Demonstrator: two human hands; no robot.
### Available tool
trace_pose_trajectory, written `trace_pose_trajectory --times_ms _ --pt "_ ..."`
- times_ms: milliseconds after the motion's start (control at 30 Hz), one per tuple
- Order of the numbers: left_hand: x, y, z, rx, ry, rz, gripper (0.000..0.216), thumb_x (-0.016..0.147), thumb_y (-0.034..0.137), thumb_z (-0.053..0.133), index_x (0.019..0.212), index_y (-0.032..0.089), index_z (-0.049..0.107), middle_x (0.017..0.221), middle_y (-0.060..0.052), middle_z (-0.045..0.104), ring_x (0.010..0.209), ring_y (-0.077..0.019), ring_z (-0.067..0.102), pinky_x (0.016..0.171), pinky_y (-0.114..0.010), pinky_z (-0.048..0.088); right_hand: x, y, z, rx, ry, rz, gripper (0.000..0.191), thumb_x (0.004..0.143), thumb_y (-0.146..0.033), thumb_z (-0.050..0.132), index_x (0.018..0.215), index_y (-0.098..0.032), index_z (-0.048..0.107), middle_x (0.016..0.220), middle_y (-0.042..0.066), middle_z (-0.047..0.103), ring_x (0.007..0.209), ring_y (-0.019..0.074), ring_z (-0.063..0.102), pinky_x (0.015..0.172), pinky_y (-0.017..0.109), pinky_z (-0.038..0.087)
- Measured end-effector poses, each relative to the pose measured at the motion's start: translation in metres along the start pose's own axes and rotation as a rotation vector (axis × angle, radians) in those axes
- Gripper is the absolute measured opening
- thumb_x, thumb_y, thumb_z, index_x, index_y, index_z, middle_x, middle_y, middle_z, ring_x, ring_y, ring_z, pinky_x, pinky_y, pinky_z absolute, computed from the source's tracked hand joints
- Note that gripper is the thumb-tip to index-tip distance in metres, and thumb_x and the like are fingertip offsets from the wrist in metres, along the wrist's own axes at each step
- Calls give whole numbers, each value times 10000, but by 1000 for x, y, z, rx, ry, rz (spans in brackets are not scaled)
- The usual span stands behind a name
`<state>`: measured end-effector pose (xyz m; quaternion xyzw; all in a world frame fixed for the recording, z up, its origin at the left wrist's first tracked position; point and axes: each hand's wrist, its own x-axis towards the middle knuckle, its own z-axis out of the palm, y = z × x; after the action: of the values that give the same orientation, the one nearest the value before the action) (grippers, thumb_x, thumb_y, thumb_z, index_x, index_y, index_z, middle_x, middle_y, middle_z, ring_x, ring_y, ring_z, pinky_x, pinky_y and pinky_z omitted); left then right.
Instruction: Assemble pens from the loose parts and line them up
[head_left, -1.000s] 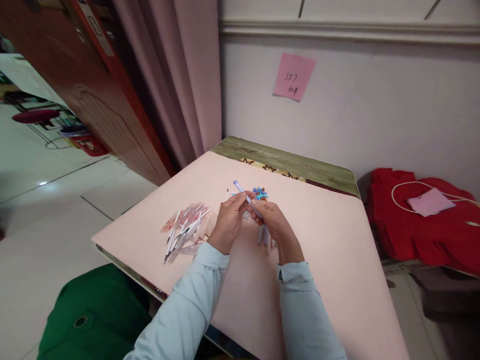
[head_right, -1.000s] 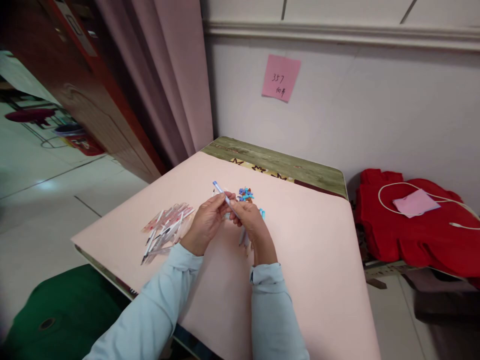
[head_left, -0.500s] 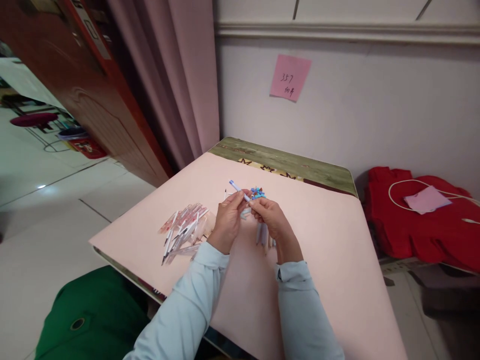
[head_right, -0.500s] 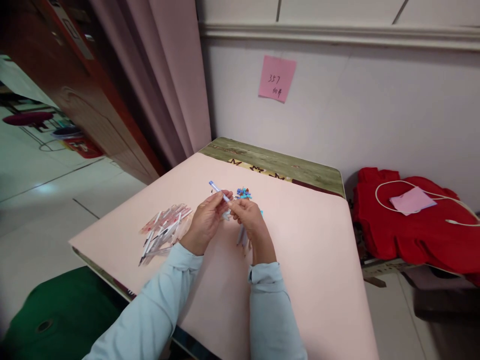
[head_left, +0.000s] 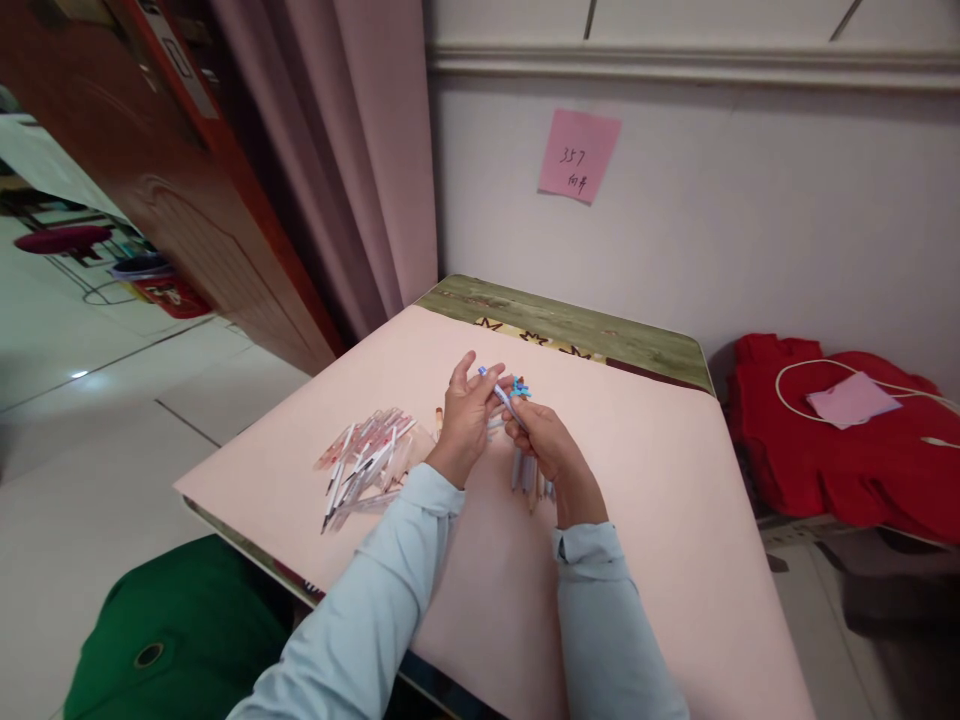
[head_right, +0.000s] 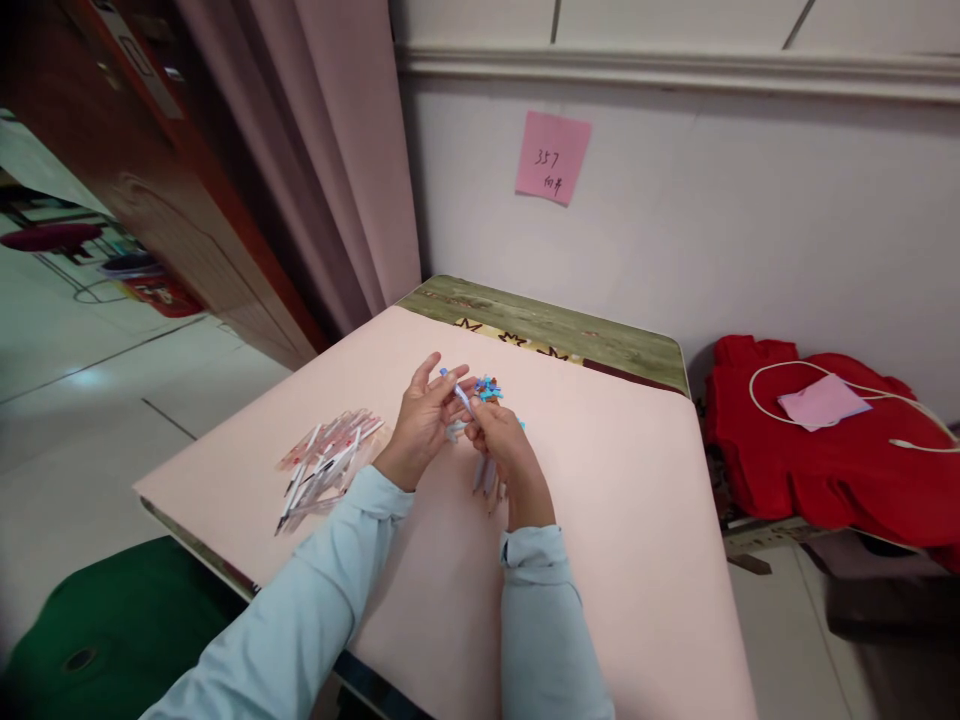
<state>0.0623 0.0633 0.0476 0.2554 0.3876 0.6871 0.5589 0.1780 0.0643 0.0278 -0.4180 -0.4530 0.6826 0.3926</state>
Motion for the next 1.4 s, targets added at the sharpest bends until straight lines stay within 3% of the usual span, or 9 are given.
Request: trace_pose_trajectory --times_ms 100,233,467,667,800,967,1067,1200,1400 --pt "0 -2 4 65 18 77 664 739 243 766 1329 247 461 1165 -111 675 885 -201 718 776 -332 560 -1 -1 2 2 -6 -31 487 707 -654 664 770 -183 557 520 -65 469 407 53 262 418 225 129" --pt "-2 -5 3 149 40 127 568 746 259 747 1259 205 511 1039 -102 711 820 -202 724 721 -307 561 -2 -3 5 22 3 -49 481 687 -633 708 742 -190 529 547 -63 479 417 46 271 416 216 134" --pt "5 0 -2 81 53 100 658 693 223 768 1288 213 490 936 -72 718 751 -209 726 650 -304 568 -1 -4 0 25 -3 69 518 765 -671 593 762 -155 636 430 -82 366 363 48 189 396 235 88" --pt "9 -2 -1 50 114 94 646 659 212 789 1249 201 526 846 -47 709 758 -224 733 659 -318 573 0 -1 1 13 87 -64 421 611 -546 769 681 -163 605 570 -28 546 450 58 349 428 218 215" --pt "10 -4 2 15 140 102 690 656 216 806 1277 202 508 794 -25 704 765 -210 730 682 -310 567 1 1 7 25 119 -90 411 573 -477 810 698 -194 540 509 -81 449 461 66 326 452 219 228" --pt "9 -1 0 40 64 95 739 634 201 831 1299 195 509 853 -43 722 795 -208 730 726 -320 568 1 -1 10 92 83 -62 466 647 -573 744 685 -216 447 507 -110 338 420 46 193 419 228 118" --pt "8 5 -3 68 30 76 805 602 167 837 1331 199 497 924 -73 730 790 -221 730 700 -325 569 0 -3 7 83 41 -39 473 689 -635 706 724 -204 513 477 -118 294 404 48 157 413 232 88" --pt "8 11 -8 100 36 74 794 601 148 830 1329 191 514 917 -82 727 790 -226 729 683 -321 566 -2 -4 4 43 -27 32 595 781 -748 519 757 -166 640 448 -62 410 380 66 240 403 238 122" --pt "11 8 -13 116 104 64 809 594 140 830 1340 174 520 861 -69 722 710 -203 716 671 -331 563 -2 -2 3 -65 47 -96 424 643 -579 738 700 -164 675 573 7 617 443 73 359 431 224 220"
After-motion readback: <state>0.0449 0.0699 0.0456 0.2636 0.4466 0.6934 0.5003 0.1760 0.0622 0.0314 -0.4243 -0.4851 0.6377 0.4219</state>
